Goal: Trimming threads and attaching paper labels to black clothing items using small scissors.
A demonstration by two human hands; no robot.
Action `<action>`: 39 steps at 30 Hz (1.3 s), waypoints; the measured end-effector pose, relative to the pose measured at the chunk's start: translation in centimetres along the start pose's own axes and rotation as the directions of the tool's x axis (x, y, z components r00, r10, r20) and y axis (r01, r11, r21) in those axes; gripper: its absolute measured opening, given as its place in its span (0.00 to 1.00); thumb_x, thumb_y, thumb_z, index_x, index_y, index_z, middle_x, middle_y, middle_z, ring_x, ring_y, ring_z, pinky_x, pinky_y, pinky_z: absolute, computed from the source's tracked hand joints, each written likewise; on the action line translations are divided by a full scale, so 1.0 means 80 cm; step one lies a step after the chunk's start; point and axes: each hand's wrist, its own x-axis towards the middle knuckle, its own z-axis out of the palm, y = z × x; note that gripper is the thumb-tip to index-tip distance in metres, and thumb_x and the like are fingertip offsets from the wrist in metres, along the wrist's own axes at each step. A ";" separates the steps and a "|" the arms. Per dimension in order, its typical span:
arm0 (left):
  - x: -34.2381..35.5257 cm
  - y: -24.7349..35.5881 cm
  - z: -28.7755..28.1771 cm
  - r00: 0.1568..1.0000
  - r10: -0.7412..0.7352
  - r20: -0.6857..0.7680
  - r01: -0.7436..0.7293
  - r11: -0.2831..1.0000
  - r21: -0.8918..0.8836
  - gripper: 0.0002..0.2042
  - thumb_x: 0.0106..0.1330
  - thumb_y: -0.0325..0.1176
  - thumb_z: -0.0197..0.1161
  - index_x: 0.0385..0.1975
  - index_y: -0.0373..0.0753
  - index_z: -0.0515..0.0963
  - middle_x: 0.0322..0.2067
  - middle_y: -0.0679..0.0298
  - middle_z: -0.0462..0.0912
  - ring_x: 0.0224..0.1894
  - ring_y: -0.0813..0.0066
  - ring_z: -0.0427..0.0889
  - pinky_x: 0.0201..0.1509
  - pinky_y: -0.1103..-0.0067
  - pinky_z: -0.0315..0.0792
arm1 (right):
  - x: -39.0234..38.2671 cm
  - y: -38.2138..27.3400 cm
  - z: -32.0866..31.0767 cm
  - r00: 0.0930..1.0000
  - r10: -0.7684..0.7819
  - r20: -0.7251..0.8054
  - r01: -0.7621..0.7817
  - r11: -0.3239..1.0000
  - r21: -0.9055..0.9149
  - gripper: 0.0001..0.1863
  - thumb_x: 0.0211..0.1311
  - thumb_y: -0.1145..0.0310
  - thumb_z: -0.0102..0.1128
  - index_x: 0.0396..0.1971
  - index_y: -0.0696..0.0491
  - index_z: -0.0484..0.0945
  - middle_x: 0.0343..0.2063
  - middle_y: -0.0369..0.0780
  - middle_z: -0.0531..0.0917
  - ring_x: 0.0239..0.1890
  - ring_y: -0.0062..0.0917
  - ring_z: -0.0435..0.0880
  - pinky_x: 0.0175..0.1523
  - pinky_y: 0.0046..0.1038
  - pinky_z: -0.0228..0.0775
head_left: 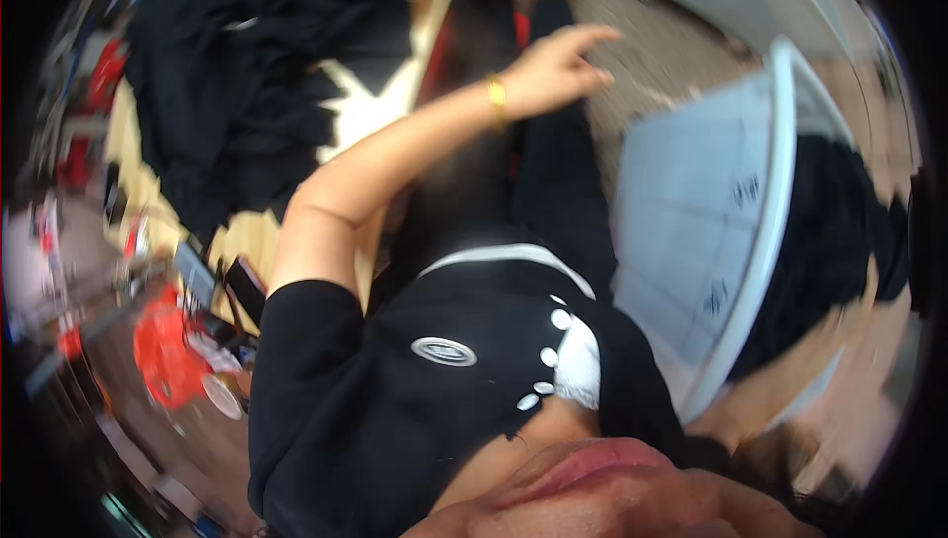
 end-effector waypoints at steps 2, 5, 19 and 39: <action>0.010 0.018 0.016 0.996 -0.065 0.056 0.074 0.984 -0.160 0.27 0.69 0.35 0.63 0.67 0.41 0.66 0.63 0.58 0.69 0.51 0.76 0.80 0.54 0.75 0.76 | -0.022 -0.020 0.027 0.999 -0.002 0.045 -0.002 0.996 0.092 0.22 0.56 0.69 0.66 0.46 0.70 0.77 0.45 0.52 0.83 0.46 0.37 0.85 0.56 0.32 0.78; 0.024 0.055 0.039 0.988 -0.129 0.085 0.152 0.905 -0.398 0.28 0.71 0.45 0.59 0.68 0.42 0.65 0.64 0.56 0.67 0.56 0.69 0.77 0.57 0.70 0.75 | -0.057 -0.034 0.093 0.953 -0.072 0.295 0.009 0.977 0.212 0.21 0.55 0.70 0.66 0.44 0.70 0.79 0.42 0.51 0.84 0.43 0.36 0.86 0.54 0.32 0.79; 0.015 0.118 -0.013 0.993 0.047 0.111 0.100 0.193 -0.976 0.39 0.68 0.64 0.45 0.69 0.37 0.57 0.65 0.53 0.67 0.64 0.57 0.71 0.66 0.61 0.68 | -0.258 0.006 0.395 0.347 -0.318 0.882 0.067 0.947 0.315 0.17 0.49 0.75 0.70 0.40 0.64 0.82 0.36 0.43 0.86 0.34 0.27 0.86 0.46 0.27 0.80; -0.171 -0.024 -0.055 0.564 -0.766 -0.307 0.296 0.536 -0.791 0.22 0.72 0.40 0.55 0.60 0.34 0.72 0.55 0.56 0.78 0.57 0.62 0.78 0.64 0.71 0.72 | -0.350 0.277 0.326 0.030 0.379 0.925 -0.162 0.915 -0.370 0.36 0.47 0.55 0.78 0.50 0.65 0.77 0.46 0.43 0.84 0.48 0.27 0.83 0.58 0.26 0.71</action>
